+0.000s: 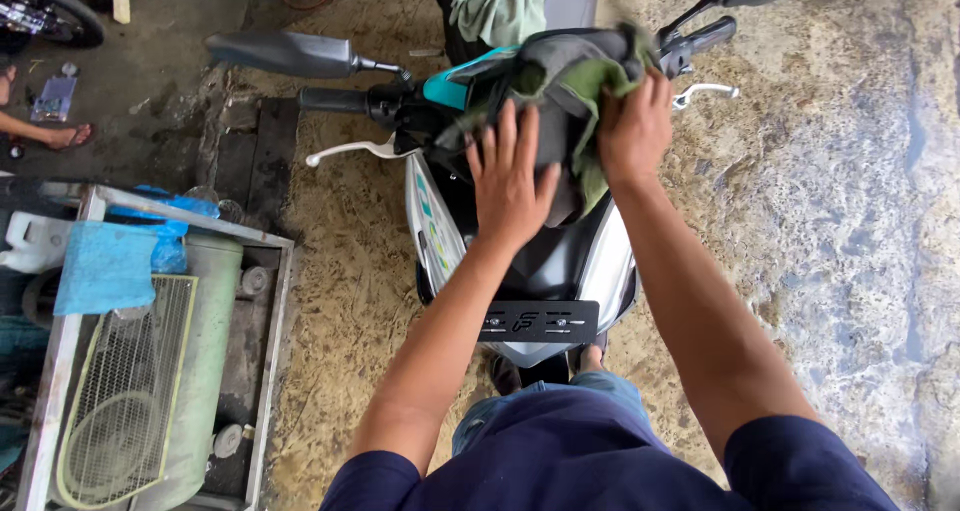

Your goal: The person wipes the front fairing, handlebars, and seat of a scooter using a green cloth. They then open the seat to wipe the interior storage compartment and the underside of the seat lid before closing it.

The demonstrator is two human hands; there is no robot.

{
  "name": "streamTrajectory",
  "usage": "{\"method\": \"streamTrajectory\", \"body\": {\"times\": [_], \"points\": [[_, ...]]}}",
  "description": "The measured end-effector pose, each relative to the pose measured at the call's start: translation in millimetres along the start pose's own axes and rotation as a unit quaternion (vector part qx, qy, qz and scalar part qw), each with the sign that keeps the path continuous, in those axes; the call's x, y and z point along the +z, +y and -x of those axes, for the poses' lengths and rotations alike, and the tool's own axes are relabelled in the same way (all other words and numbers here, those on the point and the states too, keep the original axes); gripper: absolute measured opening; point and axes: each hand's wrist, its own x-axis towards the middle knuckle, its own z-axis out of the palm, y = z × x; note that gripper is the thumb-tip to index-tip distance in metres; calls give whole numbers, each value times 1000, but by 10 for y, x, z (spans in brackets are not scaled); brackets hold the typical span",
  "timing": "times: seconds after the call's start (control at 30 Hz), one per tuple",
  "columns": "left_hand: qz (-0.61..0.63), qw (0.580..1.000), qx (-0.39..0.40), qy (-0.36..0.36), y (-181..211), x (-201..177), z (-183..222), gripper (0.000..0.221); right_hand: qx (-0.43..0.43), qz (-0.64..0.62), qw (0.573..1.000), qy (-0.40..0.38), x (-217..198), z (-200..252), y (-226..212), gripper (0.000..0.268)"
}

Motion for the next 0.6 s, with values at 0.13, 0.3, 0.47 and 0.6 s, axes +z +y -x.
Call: {"method": "streamTrajectory", "body": {"times": [0.13, 0.3, 0.47, 0.6], "points": [[-24, 996, 78, -27, -68, 348, 712, 89, 92, -24, 985, -147, -283, 662, -21, 23], [125, 985, 101, -70, -176, 787, 1382, 74, 252, -108, 855, -440, -735, 971, -248, 32], [641, 745, -72, -168, -298, 706, 1708, 58, 513, -393, 571, -506, -1178, 927, -251, 51], [751, 600, -197, -195, -268, 562, 1422, 55, 491, -470, 600, -422, -1236, 997, -336, 70]]}}
